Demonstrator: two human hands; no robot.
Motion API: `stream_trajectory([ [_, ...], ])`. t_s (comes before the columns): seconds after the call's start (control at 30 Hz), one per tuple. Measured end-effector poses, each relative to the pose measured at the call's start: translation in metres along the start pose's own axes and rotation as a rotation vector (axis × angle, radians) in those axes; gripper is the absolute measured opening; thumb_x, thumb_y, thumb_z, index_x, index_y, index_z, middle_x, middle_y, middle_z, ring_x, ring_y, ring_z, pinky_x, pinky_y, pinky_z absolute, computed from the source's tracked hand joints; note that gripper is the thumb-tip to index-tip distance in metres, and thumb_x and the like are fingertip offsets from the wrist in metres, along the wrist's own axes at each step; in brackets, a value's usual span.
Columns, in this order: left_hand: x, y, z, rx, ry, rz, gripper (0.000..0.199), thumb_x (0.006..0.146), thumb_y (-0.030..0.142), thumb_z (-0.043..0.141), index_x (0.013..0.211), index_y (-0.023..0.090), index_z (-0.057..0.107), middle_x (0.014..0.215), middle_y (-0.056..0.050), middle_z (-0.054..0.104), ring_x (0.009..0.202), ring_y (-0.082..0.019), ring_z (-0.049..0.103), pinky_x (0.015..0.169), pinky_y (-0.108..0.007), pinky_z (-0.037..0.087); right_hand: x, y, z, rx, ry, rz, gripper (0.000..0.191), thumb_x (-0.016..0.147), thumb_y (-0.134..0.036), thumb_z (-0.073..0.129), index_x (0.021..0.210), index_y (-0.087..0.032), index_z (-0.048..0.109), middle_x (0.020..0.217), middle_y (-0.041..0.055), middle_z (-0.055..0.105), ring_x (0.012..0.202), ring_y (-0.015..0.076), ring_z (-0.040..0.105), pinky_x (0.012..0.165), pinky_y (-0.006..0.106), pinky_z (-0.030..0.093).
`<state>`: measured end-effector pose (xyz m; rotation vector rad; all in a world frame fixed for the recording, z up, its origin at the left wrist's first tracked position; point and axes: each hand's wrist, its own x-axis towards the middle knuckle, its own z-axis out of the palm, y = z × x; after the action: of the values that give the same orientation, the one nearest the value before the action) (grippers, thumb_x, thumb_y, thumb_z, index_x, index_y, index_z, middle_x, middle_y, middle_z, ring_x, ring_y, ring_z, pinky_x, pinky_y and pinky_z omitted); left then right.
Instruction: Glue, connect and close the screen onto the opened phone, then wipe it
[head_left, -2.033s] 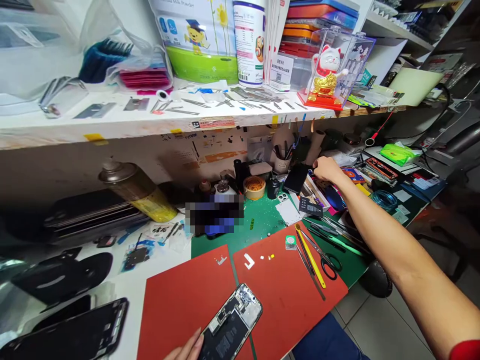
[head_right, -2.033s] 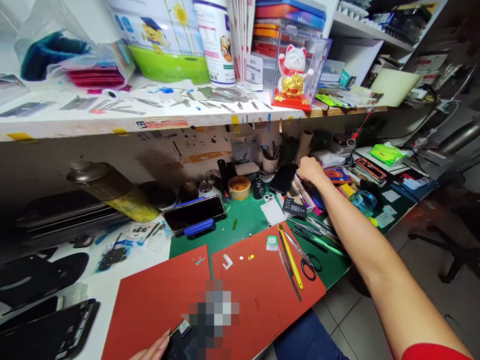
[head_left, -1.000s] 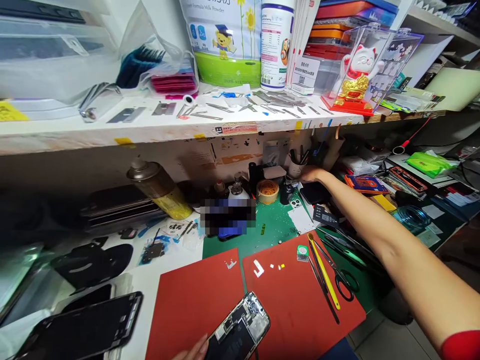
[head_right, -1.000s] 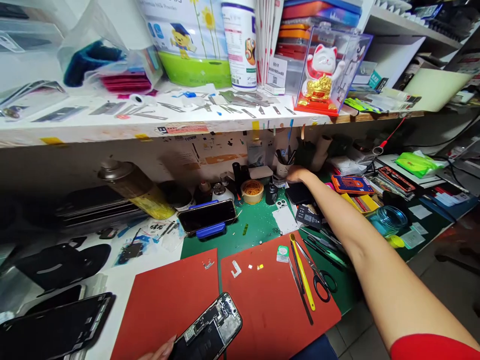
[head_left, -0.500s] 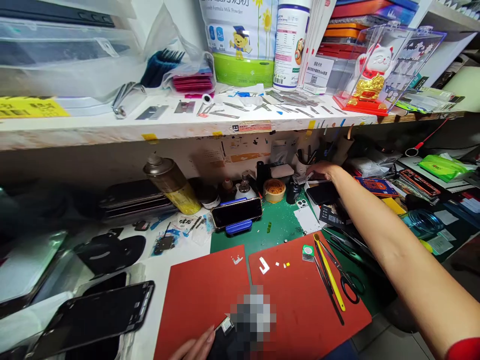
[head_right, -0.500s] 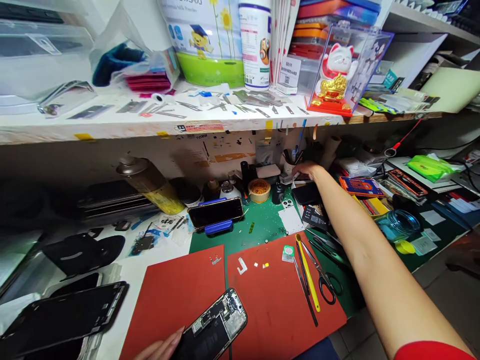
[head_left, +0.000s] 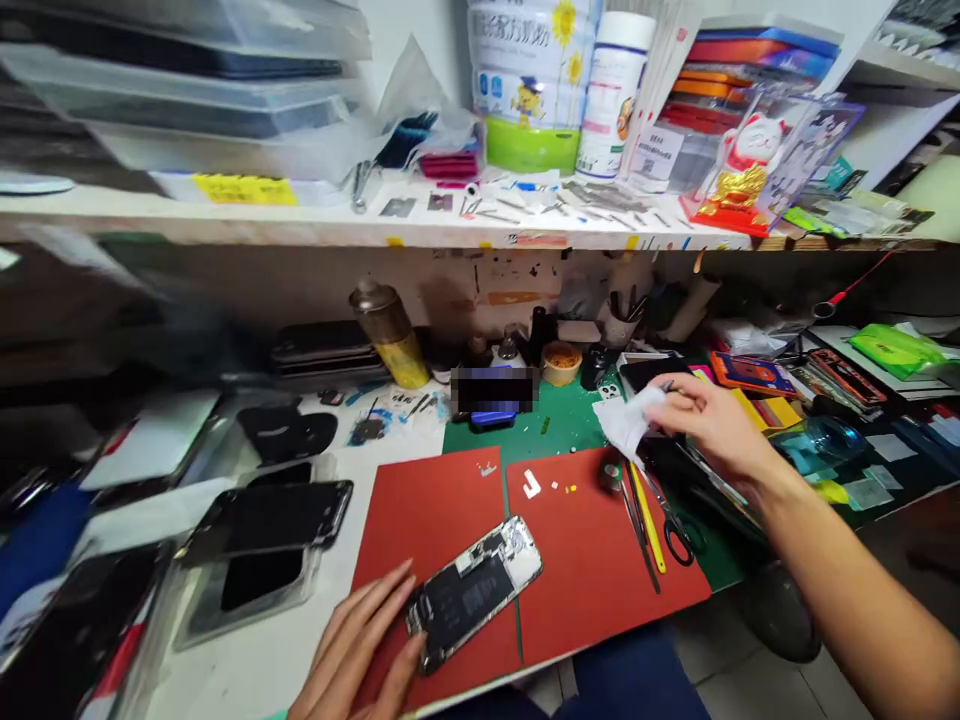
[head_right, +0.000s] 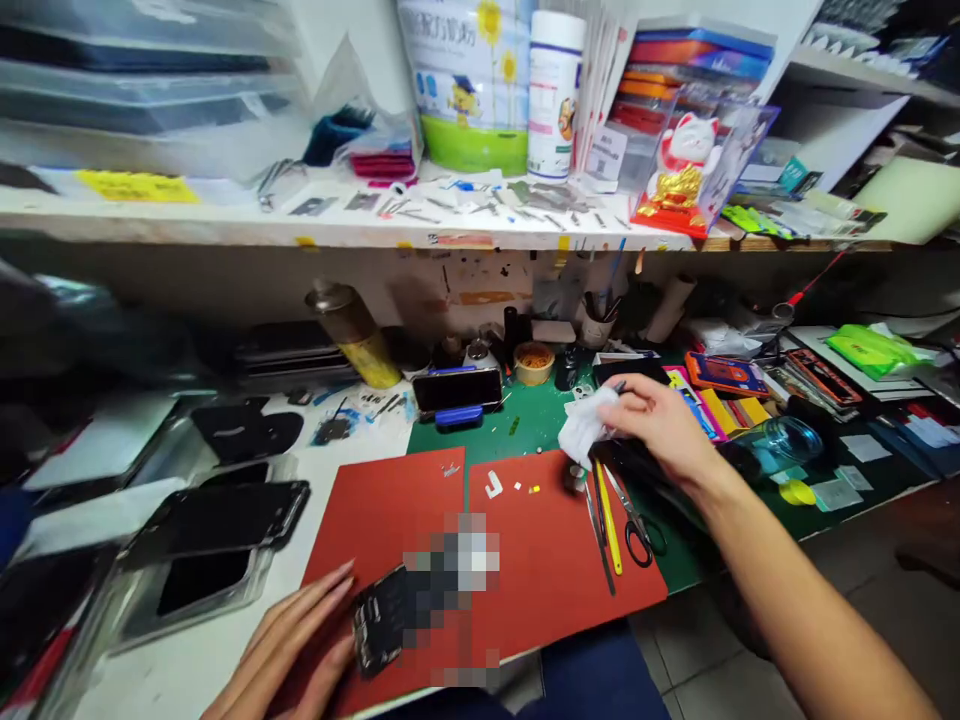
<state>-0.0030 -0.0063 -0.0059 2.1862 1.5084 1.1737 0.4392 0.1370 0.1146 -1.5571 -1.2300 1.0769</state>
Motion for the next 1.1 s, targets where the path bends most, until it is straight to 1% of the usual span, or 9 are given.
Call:
stream_trajectory([
  [0.07, 0.007, 0.037, 0.002, -0.181, -0.034, -0.159, 0.047, 0.101, 0.025, 0.069, 0.147, 0.034, 0.067, 0.139, -0.004, 0.077, 0.118, -0.022, 0.078, 0.107, -0.031, 0.063, -0.05, 0.008, 0.03, 0.075, -0.138, 0.016, 0.062, 0.074, -0.059, 0.094, 0.12, -0.024, 0.072, 0.096, 0.0042, 0.08, 0.086, 0.0228, 0.075, 0.076, 0.035, 0.061],
  [0.13, 0.016, 0.072, 0.01, -0.453, -0.194, -0.317, 0.052, 0.1, 0.031, 0.073, 0.151, 0.033, 0.065, 0.14, -0.008, 0.076, 0.11, -0.024, 0.081, 0.093, -0.032, 0.068, -0.087, 0.013, 0.059, 0.132, -0.236, 0.031, 0.055, 0.077, -0.059, 0.091, 0.116, -0.024, 0.074, 0.1, 0.0053, 0.08, 0.089, 0.0234, 0.076, 0.08, 0.036, 0.062],
  [0.2, 0.026, 0.097, 0.022, -0.675, -0.315, -0.417, 0.05, 0.098, 0.035, 0.077, 0.147, 0.032, 0.069, 0.149, -0.012, 0.071, 0.115, -0.028, 0.079, 0.097, -0.037, 0.068, -0.108, 0.017, 0.083, 0.165, -0.287, 0.032, 0.049, 0.08, -0.055, 0.091, 0.114, -0.025, 0.075, 0.103, 0.0055, 0.08, 0.092, 0.0229, 0.075, 0.084, 0.036, 0.062],
  [0.33, 0.034, 0.121, 0.04, -0.798, -0.208, -0.465, 0.016, 0.097, 0.036, 0.078, 0.101, 0.023, 0.087, 0.12, -0.013, 0.082, 0.101, -0.026, 0.081, 0.085, -0.031, 0.067, -0.122, 0.021, 0.108, 0.202, -0.287, 0.001, 0.044, 0.08, -0.05, 0.092, 0.115, -0.025, 0.078, 0.107, 0.006, 0.08, 0.095, 0.0234, 0.075, 0.088, 0.038, 0.063],
  [0.43, 0.026, 0.129, 0.048, -0.874, -0.086, -0.511, 0.018, 0.095, 0.037, 0.08, 0.092, 0.02, 0.084, 0.106, -0.012, 0.083, 0.089, -0.023, 0.08, 0.076, -0.028, 0.066, -0.139, 0.027, 0.11, 0.227, -0.272, -0.017, 0.046, 0.084, -0.05, 0.089, 0.121, -0.026, 0.077, 0.114, 0.0082, 0.08, 0.1, 0.0257, 0.077, 0.091, 0.041, 0.066],
  [0.57, 0.001, 0.136, 0.062, -1.018, 0.021, -0.707, 0.024, 0.089, 0.039, 0.087, 0.098, 0.019, 0.077, 0.093, -0.008, 0.082, 0.086, -0.021, 0.082, 0.079, -0.027, 0.067, -0.17, 0.043, 0.1, 0.217, -0.333, -0.104, 0.039, 0.099, -0.046, 0.073, 0.134, -0.028, 0.075, 0.121, 0.0107, 0.079, 0.106, 0.0257, 0.077, 0.093, 0.037, 0.066],
  [0.77, -0.036, 0.119, 0.064, -1.074, 0.041, -0.986, 0.063, 0.086, 0.043, 0.09, 0.141, 0.019, 0.069, 0.107, -0.011, 0.082, 0.095, -0.023, 0.081, 0.078, -0.028, 0.067, -0.168, 0.057, 0.077, -0.049, -0.282, -0.173, 0.029, 0.104, -0.046, 0.065, 0.12, -0.028, 0.081, 0.117, 0.0105, 0.08, 0.102, 0.025, 0.078, 0.09, 0.034, 0.065],
  [0.93, -0.044, 0.105, 0.058, -1.016, -0.004, -0.934, 0.032, 0.088, 0.044, 0.088, 0.104, 0.017, 0.081, 0.102, -0.012, 0.083, 0.096, -0.024, 0.081, 0.087, -0.03, 0.066, -0.161, 0.067, 0.077, -0.138, -0.249, -0.165, 0.025, 0.105, -0.045, 0.065, 0.116, -0.03, 0.08, 0.116, 0.0091, 0.079, 0.104, 0.0257, 0.078, 0.09, 0.036, 0.065],
  [1.1, -0.035, 0.109, 0.064, -1.047, 0.034, -0.931, 0.027, 0.082, 0.04, 0.092, 0.086, 0.018, 0.078, 0.095, -0.011, 0.082, 0.088, -0.022, 0.079, 0.079, -0.028, 0.065, -0.175, 0.07, 0.087, -0.206, -0.32, -0.242, 0.025, 0.102, -0.037, 0.068, 0.124, -0.032, 0.078, 0.116, 0.0083, 0.08, 0.099, 0.0248, 0.078, 0.086, 0.035, 0.066],
])
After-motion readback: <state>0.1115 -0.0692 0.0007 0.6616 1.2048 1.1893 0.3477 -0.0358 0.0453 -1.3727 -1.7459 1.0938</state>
